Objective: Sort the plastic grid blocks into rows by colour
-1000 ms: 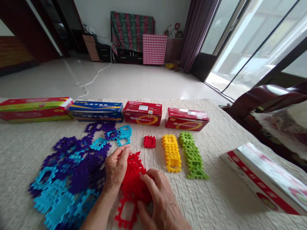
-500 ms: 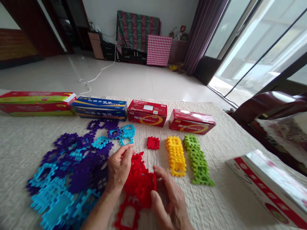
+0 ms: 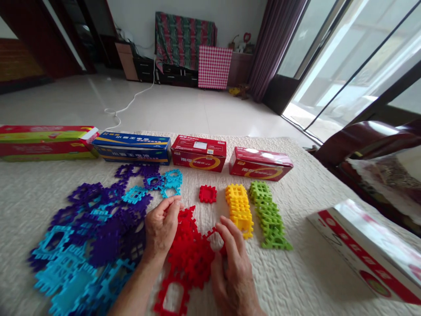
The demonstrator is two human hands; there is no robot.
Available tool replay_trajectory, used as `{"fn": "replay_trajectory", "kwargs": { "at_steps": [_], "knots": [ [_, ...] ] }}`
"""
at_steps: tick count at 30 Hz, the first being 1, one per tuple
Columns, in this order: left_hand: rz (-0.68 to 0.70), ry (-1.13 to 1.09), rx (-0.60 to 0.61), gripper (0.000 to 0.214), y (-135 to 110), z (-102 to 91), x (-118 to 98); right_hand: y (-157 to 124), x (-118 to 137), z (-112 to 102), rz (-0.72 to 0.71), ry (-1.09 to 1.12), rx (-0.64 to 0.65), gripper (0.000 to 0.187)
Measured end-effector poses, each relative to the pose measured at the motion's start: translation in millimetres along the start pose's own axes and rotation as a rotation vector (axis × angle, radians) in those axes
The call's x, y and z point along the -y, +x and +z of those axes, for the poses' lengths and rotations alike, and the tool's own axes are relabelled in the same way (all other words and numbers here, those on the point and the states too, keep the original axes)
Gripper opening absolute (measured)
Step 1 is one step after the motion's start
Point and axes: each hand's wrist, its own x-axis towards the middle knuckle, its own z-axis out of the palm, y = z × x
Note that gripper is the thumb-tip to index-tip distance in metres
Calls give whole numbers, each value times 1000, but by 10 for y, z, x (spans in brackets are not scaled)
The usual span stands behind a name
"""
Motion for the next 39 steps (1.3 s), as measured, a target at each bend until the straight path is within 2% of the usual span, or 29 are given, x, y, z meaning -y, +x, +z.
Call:
{"fn": "replay_trajectory", "kwargs": {
  "at_steps": [4,8,12,15,19,23,25,27,33,39],
  "knots": [
    [9,18,-11,30,1,8,-11,-7,7,-64,-2,10,113,60],
    [30,25,-11,30,8,13,-23,25,24,-188,-51,-83,308,76],
    [20,27,-13,30,18,14,-27,134,52,-337,-107,-189,528,88],
    [15,26,-15,30,19,18,-18,262,103,-407,-153,-226,608,88],
    [16,18,-23,30,18,29,-1,394,186,-454,-223,-255,592,65],
    [23,21,-29,29,18,35,2,462,168,-512,-257,-332,473,49],
    [29,25,-31,29,15,34,-6,554,130,-522,-254,-368,426,47],
    [30,35,-32,30,9,33,-20,713,93,-498,-249,-388,434,46],
    [46,33,-46,29,1,26,-35,1268,-2,-262,-255,-466,449,47],
    [36,19,-31,30,5,26,-31,1452,-120,-71,-249,-498,468,42]
  ]
}}
